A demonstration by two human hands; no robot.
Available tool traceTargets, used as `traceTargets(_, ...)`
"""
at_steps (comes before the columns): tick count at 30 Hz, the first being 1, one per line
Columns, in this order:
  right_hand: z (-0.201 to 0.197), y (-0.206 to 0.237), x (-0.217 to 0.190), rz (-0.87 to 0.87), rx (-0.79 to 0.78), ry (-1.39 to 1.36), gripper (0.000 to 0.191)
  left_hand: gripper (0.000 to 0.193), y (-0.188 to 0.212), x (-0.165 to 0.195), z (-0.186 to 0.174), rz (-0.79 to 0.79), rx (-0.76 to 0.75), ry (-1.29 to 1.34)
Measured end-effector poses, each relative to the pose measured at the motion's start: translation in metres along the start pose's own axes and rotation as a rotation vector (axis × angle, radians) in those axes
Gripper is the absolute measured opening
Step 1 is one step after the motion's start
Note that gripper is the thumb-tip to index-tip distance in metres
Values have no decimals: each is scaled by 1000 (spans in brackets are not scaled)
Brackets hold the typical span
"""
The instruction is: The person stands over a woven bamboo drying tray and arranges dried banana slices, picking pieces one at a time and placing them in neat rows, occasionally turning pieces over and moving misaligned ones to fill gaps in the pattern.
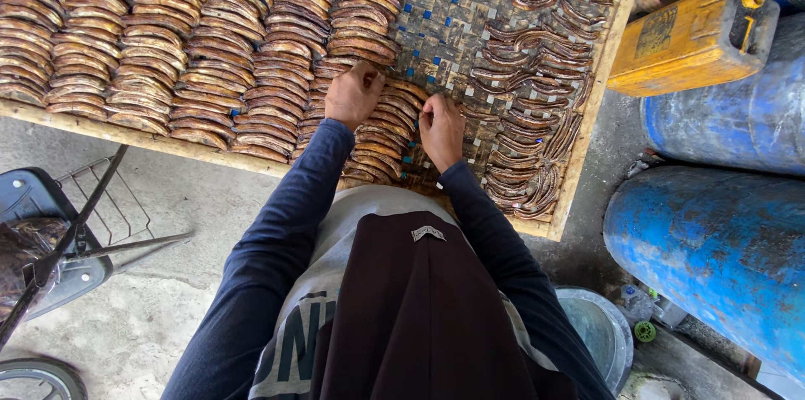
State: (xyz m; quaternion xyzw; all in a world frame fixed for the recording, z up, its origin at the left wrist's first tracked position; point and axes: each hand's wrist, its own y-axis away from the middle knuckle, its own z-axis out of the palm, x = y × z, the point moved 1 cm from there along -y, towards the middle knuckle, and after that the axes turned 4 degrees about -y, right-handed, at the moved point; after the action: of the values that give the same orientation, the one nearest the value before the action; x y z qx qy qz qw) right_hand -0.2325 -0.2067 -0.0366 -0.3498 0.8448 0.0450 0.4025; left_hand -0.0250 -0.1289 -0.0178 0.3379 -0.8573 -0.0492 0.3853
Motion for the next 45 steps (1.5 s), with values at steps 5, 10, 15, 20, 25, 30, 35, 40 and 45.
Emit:
traceTargets(5,-7,-3,-4,-24,28,-76,19,17,-3,-17,12,170,118,-56)
traceTargets(10,-17,0,-3,-6,23,-49,17,16,1,-13,19,198,157,-40)
traceTargets(15,-17,4,0,20,-5,33,17,15,6,-7,21,237,107,-138)
traceTargets(20,-14,-3,7,79,-2,88,18,18,0,-8,32,196,121,-262)
traceTargets(25,8,-31,1,-109,-57,163,42,16,4,-11,31,206,152,-231)
traceTargets(30,20,-40,-12,-161,-192,277,54,19,10,-7,17,241,189,-96)
traceTargets(35,15,-36,-12,-156,-164,196,41,40,4,-13,7,13,93,150)
traceTargets(40,14,-37,-3,-7,-131,-113,25,70,-6,-19,-10,-147,1,953)
traceTargets(45,11,-44,-10,130,-91,-295,24,57,4,-8,-30,-82,-165,1601)
